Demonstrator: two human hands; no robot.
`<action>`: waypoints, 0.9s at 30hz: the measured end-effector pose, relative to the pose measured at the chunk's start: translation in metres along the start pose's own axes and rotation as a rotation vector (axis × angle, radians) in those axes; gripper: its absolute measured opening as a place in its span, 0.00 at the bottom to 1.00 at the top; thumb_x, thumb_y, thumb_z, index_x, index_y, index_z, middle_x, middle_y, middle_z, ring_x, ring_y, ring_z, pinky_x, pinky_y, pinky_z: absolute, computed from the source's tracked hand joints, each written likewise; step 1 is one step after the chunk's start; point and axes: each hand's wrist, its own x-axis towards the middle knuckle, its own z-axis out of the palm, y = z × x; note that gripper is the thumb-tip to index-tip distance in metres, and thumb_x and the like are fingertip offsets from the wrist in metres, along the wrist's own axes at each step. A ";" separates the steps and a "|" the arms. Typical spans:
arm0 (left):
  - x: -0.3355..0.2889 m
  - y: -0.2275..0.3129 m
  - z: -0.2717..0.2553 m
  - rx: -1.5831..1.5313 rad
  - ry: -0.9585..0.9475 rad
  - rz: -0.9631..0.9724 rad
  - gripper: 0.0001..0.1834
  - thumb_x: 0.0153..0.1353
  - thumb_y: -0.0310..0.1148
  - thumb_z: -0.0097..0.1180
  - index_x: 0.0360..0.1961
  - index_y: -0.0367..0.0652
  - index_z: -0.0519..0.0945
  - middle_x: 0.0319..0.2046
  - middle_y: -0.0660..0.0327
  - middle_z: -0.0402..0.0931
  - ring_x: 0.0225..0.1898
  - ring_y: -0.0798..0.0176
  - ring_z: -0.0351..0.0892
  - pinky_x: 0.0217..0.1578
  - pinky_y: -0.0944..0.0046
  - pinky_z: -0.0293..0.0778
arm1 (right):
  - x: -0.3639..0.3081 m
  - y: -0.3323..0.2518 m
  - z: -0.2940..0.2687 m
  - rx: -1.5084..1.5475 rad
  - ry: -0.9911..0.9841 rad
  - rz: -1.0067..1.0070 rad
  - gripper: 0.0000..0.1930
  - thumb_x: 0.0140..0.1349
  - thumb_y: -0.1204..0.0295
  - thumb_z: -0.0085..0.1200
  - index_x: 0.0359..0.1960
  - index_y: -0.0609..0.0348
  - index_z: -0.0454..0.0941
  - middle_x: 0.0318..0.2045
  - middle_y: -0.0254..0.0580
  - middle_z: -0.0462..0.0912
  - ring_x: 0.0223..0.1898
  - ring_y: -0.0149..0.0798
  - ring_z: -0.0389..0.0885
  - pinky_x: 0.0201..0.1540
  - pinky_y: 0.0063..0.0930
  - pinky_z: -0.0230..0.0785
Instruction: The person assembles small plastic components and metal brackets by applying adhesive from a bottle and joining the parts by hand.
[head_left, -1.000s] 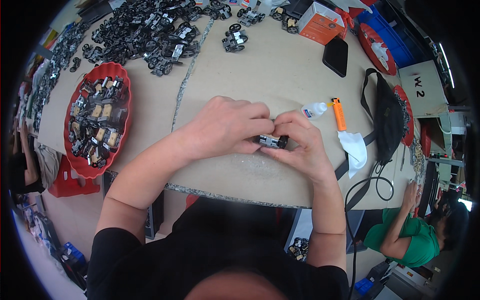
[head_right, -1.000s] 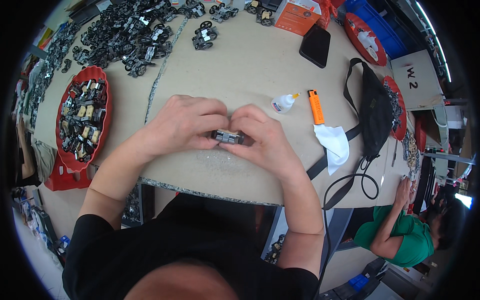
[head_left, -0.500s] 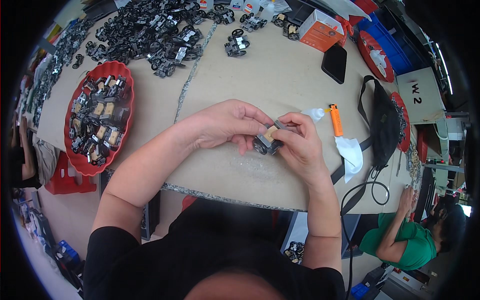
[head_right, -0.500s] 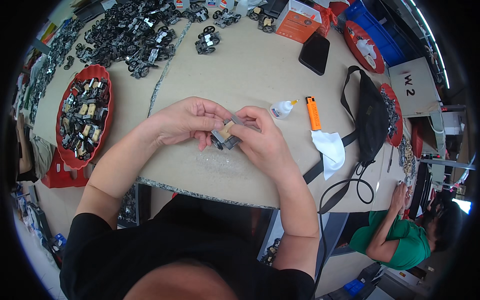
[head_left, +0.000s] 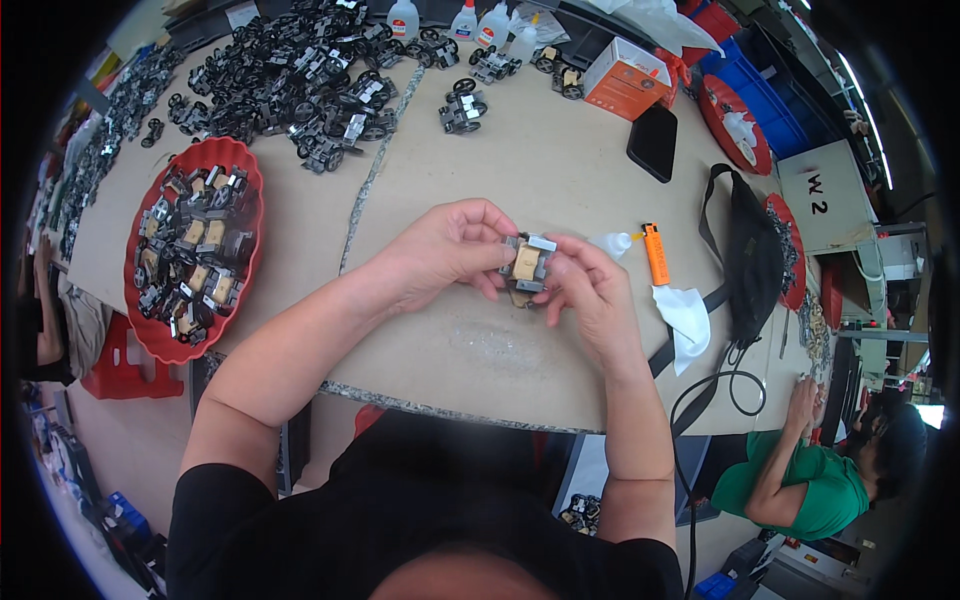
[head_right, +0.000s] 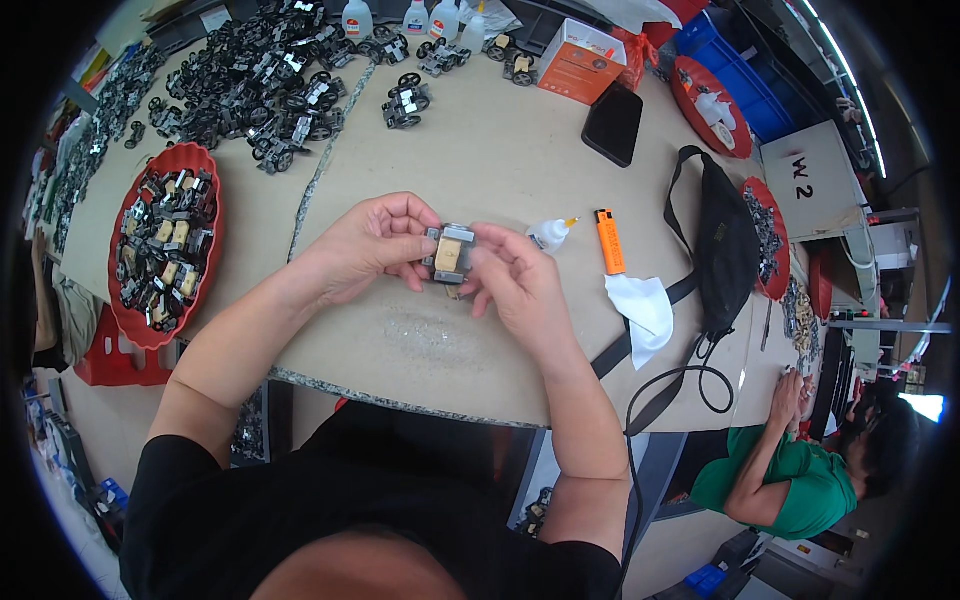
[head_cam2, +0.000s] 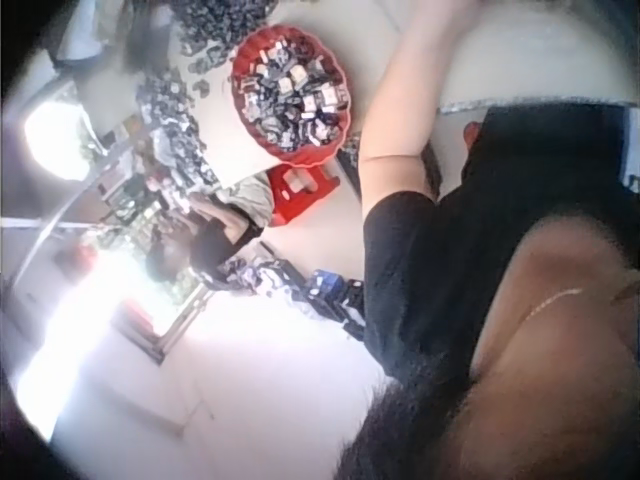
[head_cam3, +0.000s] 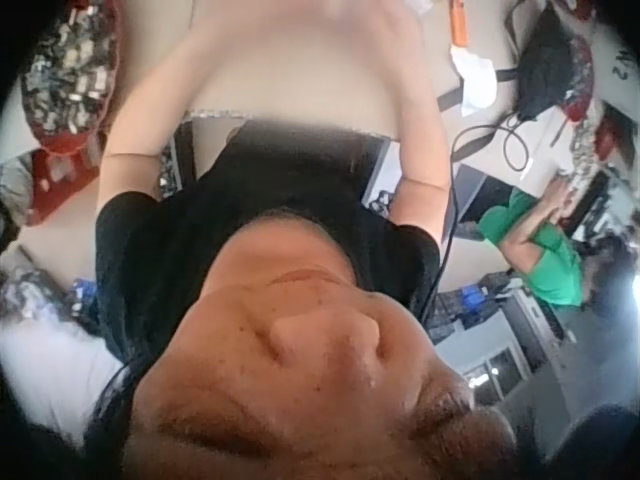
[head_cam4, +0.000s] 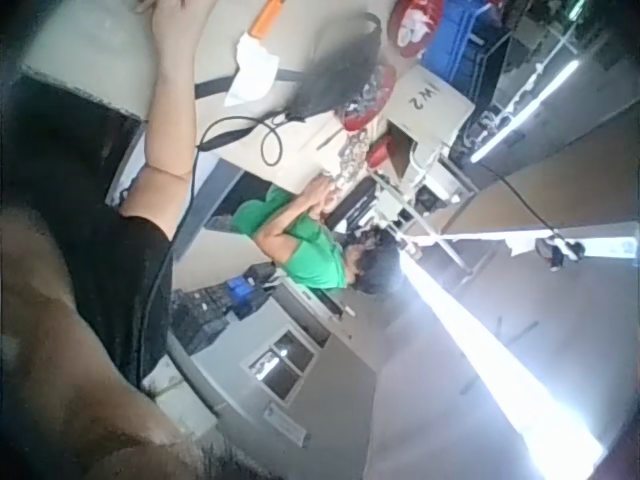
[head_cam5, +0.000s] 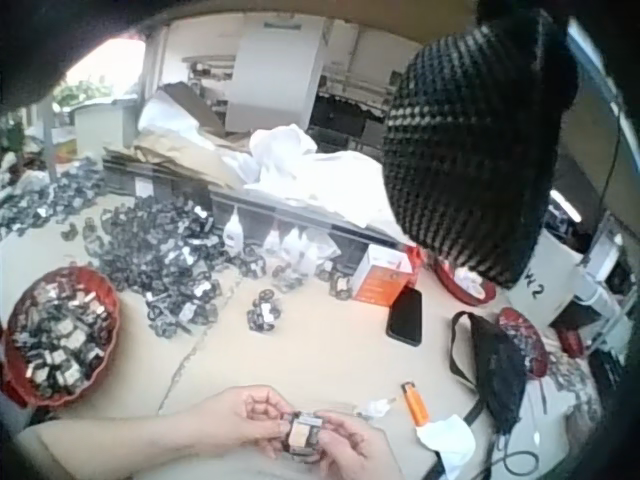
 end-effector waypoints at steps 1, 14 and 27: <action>0.000 -0.001 0.001 -0.002 -0.017 -0.001 0.08 0.56 0.26 0.53 0.37 0.39 0.70 0.28 0.63 0.74 0.27 0.72 0.75 0.25 0.74 0.74 | 0.000 0.001 0.001 0.011 -0.045 0.047 0.15 0.58 0.76 0.47 0.46 0.71 0.67 0.30 0.40 0.75 0.26 0.26 0.74 0.22 0.16 0.68; 0.002 -0.004 0.010 0.117 -0.054 0.037 0.09 0.53 0.23 0.52 0.36 0.40 0.68 0.29 0.62 0.73 0.29 0.72 0.75 0.25 0.73 0.75 | -0.001 0.000 -0.006 0.019 -0.106 0.196 0.15 0.54 0.76 0.52 0.42 0.70 0.67 0.28 0.41 0.75 0.23 0.26 0.75 0.22 0.17 0.70; -0.006 -0.002 0.016 0.135 0.083 -0.002 0.09 0.48 0.17 0.49 0.32 0.37 0.67 0.26 0.59 0.73 0.22 0.71 0.73 0.22 0.72 0.76 | 0.006 0.018 0.003 0.075 -0.190 0.178 0.12 0.51 0.76 0.53 0.35 0.70 0.68 0.24 0.37 0.74 0.22 0.23 0.73 0.18 0.16 0.68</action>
